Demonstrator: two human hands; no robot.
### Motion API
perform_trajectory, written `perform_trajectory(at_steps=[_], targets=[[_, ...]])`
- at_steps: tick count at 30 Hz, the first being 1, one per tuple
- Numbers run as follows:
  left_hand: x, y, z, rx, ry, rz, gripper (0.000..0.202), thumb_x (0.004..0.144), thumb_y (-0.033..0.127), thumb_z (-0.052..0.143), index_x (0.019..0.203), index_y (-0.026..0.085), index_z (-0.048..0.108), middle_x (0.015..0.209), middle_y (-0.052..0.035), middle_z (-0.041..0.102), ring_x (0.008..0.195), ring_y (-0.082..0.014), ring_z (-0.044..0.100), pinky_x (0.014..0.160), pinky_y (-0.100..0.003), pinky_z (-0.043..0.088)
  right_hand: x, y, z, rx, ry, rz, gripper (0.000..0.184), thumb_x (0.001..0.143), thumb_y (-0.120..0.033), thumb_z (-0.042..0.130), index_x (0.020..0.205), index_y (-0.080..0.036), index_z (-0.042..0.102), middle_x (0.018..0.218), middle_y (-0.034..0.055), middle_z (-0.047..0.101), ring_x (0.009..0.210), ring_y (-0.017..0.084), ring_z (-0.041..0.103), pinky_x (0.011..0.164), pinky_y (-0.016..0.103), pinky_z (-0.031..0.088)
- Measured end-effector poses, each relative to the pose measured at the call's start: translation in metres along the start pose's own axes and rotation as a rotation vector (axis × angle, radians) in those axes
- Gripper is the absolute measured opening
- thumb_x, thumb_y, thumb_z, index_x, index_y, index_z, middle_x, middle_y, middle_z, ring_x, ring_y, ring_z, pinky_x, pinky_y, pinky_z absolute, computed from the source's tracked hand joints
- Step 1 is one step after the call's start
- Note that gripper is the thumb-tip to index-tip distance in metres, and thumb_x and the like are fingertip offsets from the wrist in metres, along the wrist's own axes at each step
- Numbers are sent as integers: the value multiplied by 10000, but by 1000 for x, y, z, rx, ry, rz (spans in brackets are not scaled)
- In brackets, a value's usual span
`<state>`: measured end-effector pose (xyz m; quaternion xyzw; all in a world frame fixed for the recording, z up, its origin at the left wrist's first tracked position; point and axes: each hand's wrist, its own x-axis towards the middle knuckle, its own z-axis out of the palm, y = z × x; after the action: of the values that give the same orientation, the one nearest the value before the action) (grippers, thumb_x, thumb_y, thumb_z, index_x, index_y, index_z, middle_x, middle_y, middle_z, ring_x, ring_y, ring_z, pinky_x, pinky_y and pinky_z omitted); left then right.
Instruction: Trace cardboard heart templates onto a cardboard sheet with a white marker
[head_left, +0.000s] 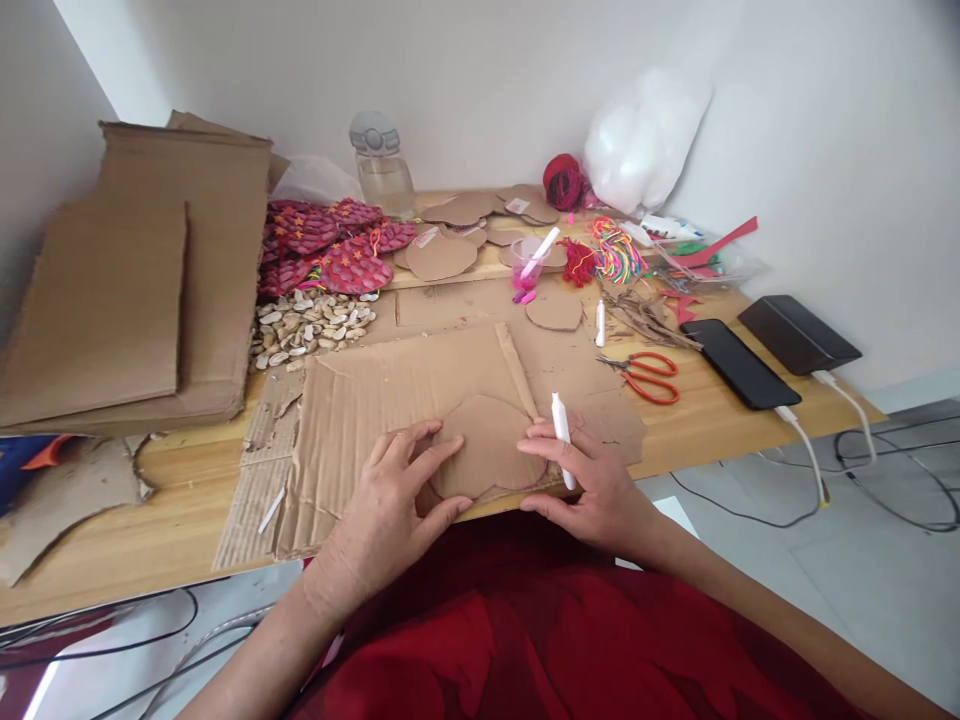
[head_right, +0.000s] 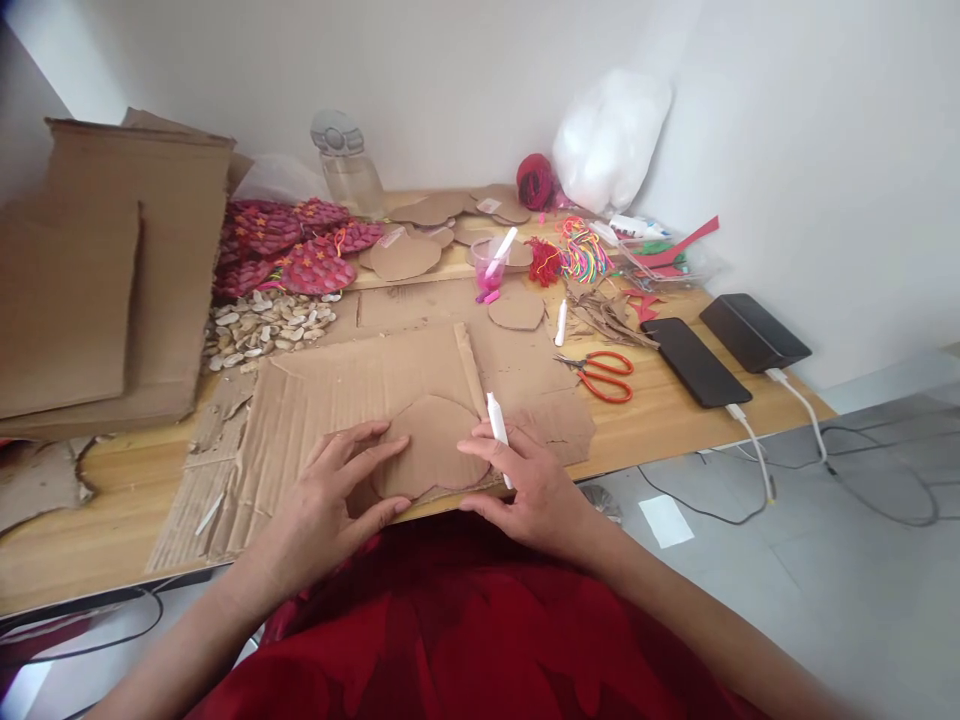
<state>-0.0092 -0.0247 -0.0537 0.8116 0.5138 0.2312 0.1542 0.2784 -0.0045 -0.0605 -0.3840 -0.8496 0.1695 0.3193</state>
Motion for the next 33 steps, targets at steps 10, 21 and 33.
perform_trajectory(at_steps=[10, 21, 33], targets=[[4, 2, -3, 33, 6, 83, 505, 944, 383, 666, 1416, 232, 572, 1540, -99, 516, 1376, -309, 458, 1144, -534, 463, 1, -1, 0, 97, 87, 160, 504, 848, -255, 778, 1313, -291, 585, 1331, 73, 682, 1251, 258, 645, 1056, 434, 533], [6, 5, -5, 139, -72, 119, 489, 979, 375, 614, 1465, 359, 554, 1481, -86, 520, 1328, -308, 468, 1096, -559, 492, 4, -3, -3, 71, 48, 173, 473, 846, -257, 782, 1289, -279, 617, 1340, 74, 696, 1204, 251, 668, 1021, 438, 553], [3, 1, -8, 121, -63, 123, 454, 984, 356, 604, 1435, 301, 581, 1486, -109, 490, 1326, -308, 485, 1085, -545, 504, 13, -2, -10, 212, 62, 402, 393, 831, -241, 764, 1210, -242, 662, 868, -4, 684, 759, 151, 653, 734, 316, 536]])
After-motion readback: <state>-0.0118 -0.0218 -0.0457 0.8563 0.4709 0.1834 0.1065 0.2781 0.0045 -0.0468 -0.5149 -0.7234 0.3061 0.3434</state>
